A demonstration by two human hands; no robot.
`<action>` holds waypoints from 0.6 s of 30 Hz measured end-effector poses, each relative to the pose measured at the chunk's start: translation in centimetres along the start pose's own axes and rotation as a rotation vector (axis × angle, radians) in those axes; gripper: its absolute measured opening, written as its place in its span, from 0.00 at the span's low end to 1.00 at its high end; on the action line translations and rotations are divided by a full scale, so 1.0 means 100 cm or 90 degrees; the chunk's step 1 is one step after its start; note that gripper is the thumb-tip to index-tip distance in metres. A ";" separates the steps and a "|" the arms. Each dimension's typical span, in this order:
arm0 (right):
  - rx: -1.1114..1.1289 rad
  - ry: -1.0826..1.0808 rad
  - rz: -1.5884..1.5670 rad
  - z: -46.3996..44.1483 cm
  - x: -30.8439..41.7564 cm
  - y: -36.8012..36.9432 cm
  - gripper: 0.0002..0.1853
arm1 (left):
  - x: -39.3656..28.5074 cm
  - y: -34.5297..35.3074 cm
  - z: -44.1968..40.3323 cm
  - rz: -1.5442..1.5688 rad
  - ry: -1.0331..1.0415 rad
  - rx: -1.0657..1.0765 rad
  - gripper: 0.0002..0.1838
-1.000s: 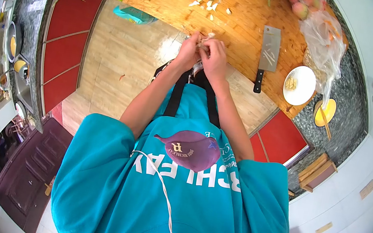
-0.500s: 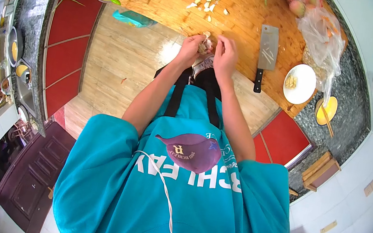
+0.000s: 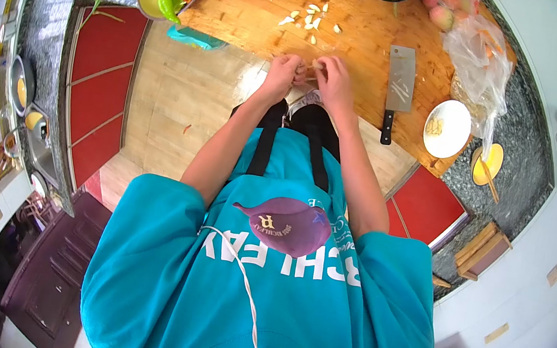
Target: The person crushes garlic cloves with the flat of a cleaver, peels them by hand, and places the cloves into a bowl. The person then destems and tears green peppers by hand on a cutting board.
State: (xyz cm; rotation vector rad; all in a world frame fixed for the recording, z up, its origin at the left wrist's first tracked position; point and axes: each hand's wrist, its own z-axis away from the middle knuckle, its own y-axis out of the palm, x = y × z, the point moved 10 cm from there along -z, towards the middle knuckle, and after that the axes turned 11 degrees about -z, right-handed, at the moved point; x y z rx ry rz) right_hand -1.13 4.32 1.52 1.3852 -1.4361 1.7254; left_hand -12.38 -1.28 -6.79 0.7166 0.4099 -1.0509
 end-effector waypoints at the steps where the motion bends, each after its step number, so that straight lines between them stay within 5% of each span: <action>1: -0.051 0.013 0.006 0.003 -0.006 -0.009 0.08 | -0.009 -0.003 -0.002 0.034 0.015 -0.014 0.12; 8: -0.168 0.211 -0.124 0.025 -0.033 -0.033 0.10 | -0.035 0.006 -0.011 0.038 -0.041 0.043 0.20; 10: -0.289 0.257 -0.358 0.036 -0.040 -0.036 0.10 | -0.029 0.015 -0.017 0.045 -0.064 0.075 0.22; 13: -0.358 0.282 -0.472 0.047 -0.033 -0.045 0.09 | -0.034 0.035 -0.025 -0.159 0.026 0.123 0.21; 18: -0.397 0.196 -0.311 0.047 -0.013 -0.075 0.09 | -0.039 0.068 -0.015 -0.240 0.024 0.187 0.14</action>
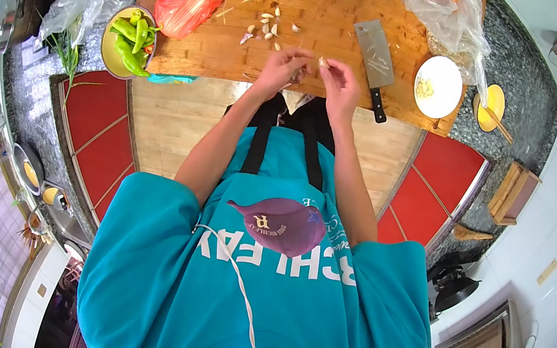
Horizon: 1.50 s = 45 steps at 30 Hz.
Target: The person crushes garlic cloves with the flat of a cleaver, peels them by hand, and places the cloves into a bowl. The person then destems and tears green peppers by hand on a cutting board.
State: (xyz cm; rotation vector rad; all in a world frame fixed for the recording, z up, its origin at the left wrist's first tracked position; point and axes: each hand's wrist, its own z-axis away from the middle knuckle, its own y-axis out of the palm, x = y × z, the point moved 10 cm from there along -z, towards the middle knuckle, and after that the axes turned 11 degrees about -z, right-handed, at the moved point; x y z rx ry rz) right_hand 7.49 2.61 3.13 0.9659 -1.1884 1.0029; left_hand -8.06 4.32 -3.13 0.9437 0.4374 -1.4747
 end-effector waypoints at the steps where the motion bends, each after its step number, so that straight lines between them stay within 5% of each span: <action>1: 0.015 -0.064 0.105 -0.001 0.012 0.000 0.10 | -0.005 0.009 -0.001 -0.046 0.028 0.049 0.14; 7: 0.106 -0.280 0.255 -0.007 0.055 0.009 0.11 | -0.034 0.027 -0.002 -0.189 0.115 -0.002 0.10; 11: 0.078 -0.104 0.124 -0.018 0.031 -0.018 0.11 | -0.024 0.030 -0.015 -0.185 0.102 -0.092 0.10; 17: -0.048 -0.126 0.609 -0.008 0.029 -0.108 0.21 | -0.012 0.044 -0.038 -0.284 0.077 -0.200 0.12; 20: 0.010 -0.093 0.598 -0.004 0.000 -0.127 0.21 | -0.019 0.045 -0.038 -0.526 0.071 -0.262 0.13; 27: 0.099 -0.105 0.508 0.000 -0.012 -0.114 0.19 | -0.039 0.013 -0.022 -0.377 0.164 -0.360 0.13; 29: 0.113 0.012 0.369 0.003 -0.022 -0.109 0.18 | -0.053 0.016 -0.021 -0.412 0.239 -0.341 0.10; 33: 0.184 -0.037 0.353 0.019 -0.026 -0.089 0.19 | -0.034 0.010 -0.035 -0.389 0.205 -0.278 0.10; 36: 0.225 -0.028 0.459 0.035 -0.037 -0.072 0.20 | -0.061 0.031 -0.017 -0.496 0.232 -0.357 0.09; 38: 0.231 -0.020 0.495 0.041 -0.040 -0.066 0.20 | -0.095 0.073 -0.009 -0.703 0.528 -0.365 0.11; 42: 0.214 -0.070 0.588 0.053 -0.043 -0.056 0.19 | -0.066 0.113 -0.041 -0.915 0.639 -0.193 0.14; 45: 0.187 -0.077 0.646 0.051 -0.045 -0.056 0.19 | -0.061 0.110 -0.032 -0.916 0.729 -0.215 0.13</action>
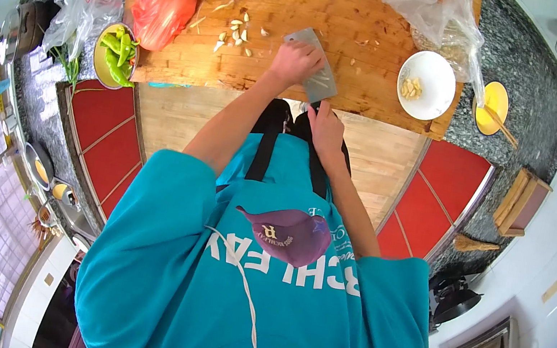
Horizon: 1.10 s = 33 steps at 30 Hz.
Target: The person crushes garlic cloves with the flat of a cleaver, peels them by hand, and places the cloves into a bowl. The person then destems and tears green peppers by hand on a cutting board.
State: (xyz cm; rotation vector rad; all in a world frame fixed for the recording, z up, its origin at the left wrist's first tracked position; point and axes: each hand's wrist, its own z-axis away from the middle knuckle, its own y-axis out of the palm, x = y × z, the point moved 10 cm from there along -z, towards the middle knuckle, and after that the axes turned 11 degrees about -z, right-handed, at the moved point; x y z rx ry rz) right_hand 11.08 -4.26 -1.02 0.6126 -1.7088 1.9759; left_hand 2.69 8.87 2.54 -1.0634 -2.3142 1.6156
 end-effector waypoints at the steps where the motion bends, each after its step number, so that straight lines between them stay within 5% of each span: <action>1: 0.010 0.018 0.014 0.003 -0.001 0.003 0.20 | 0.000 -0.001 0.001 0.003 0.003 0.003 0.13; 22: 0.062 0.091 0.155 0.001 -0.008 0.014 0.27 | -0.007 0.010 0.003 -0.024 0.103 0.004 0.10; 31: -0.065 0.016 0.142 -0.025 -0.026 -0.061 0.24 | 0.006 0.006 0.012 -0.049 -0.089 0.057 0.12; 33: -0.076 -0.034 0.127 -0.033 -0.025 -0.070 0.22 | 0.003 0.015 0.013 -0.032 -0.097 0.169 0.14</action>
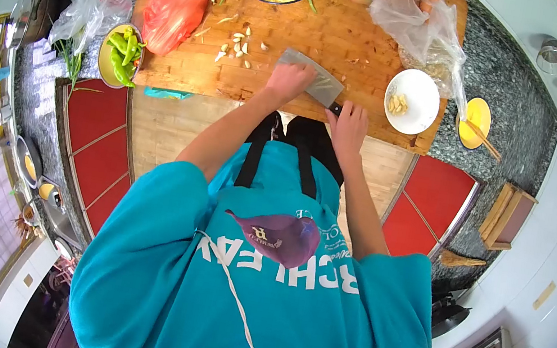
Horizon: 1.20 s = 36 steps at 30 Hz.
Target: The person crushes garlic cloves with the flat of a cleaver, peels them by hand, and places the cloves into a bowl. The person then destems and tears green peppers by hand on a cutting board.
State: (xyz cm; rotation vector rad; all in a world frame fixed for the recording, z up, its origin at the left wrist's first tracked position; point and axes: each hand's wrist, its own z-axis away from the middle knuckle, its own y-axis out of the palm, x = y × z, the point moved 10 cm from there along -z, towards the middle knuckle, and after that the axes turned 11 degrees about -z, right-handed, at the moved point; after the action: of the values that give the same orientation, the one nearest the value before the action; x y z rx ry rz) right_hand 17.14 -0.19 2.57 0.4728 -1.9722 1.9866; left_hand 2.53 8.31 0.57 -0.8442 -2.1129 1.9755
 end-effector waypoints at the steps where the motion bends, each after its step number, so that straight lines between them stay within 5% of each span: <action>1: 0.005 -0.003 -0.001 0.000 0.000 0.000 0.22 | -0.001 -0.005 0.000 0.000 -0.006 0.002 0.14; 3: 0.015 -0.086 -0.009 -0.007 0.012 0.004 0.19 | -0.005 0.016 -0.001 0.020 0.043 0.177 0.15; 7: -0.070 -0.107 -0.163 -0.023 0.016 0.005 0.14 | 0.001 0.006 -0.008 0.083 0.019 0.157 0.19; 9: -0.132 -0.008 -0.168 -0.024 0.004 0.006 0.11 | 0.010 0.025 -0.008 0.218 -0.076 0.325 0.21; 12: -0.272 -0.037 -0.131 -0.034 0.037 -0.038 0.09 | 0.013 0.027 -0.007 0.300 -0.175 0.442 0.20; 16: -0.120 -0.129 -0.349 -0.061 0.060 0.019 0.10 | 0.018 0.037 -0.002 0.375 -0.179 0.414 0.15; 19: -0.124 -0.171 -0.280 -0.068 0.060 0.029 0.11 | 0.019 0.029 -0.002 0.388 -0.168 0.360 0.13; 25: -0.101 -0.179 -0.287 -0.075 0.053 0.035 0.09 | 0.023 0.056 0.009 0.387 -0.231 0.458 0.08; 27: -0.089 -0.185 -0.276 -0.079 0.054 0.039 0.09 | 0.019 0.044 0.001 0.304 -0.120 0.313 0.04; 31: -0.061 -0.237 -0.264 -0.085 0.057 0.037 0.09 | 0.017 0.049 0.013 0.342 -0.172 0.303 0.05; 33: -0.074 -0.272 -0.264 -0.095 0.065 0.035 0.09 | 0.023 0.033 0.005 0.281 -0.149 0.134 0.04; 36: -0.072 -0.300 -0.283 -0.090 0.065 0.031 0.09 | 0.023 0.041 0.004 0.312 -0.167 0.177 0.04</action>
State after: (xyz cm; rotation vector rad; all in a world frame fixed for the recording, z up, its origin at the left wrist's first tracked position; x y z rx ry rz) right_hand 9.78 8.65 2.53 1.3182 -1.9806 1.5731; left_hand 1.66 9.05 -4.02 -1.1882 -1.8010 2.6792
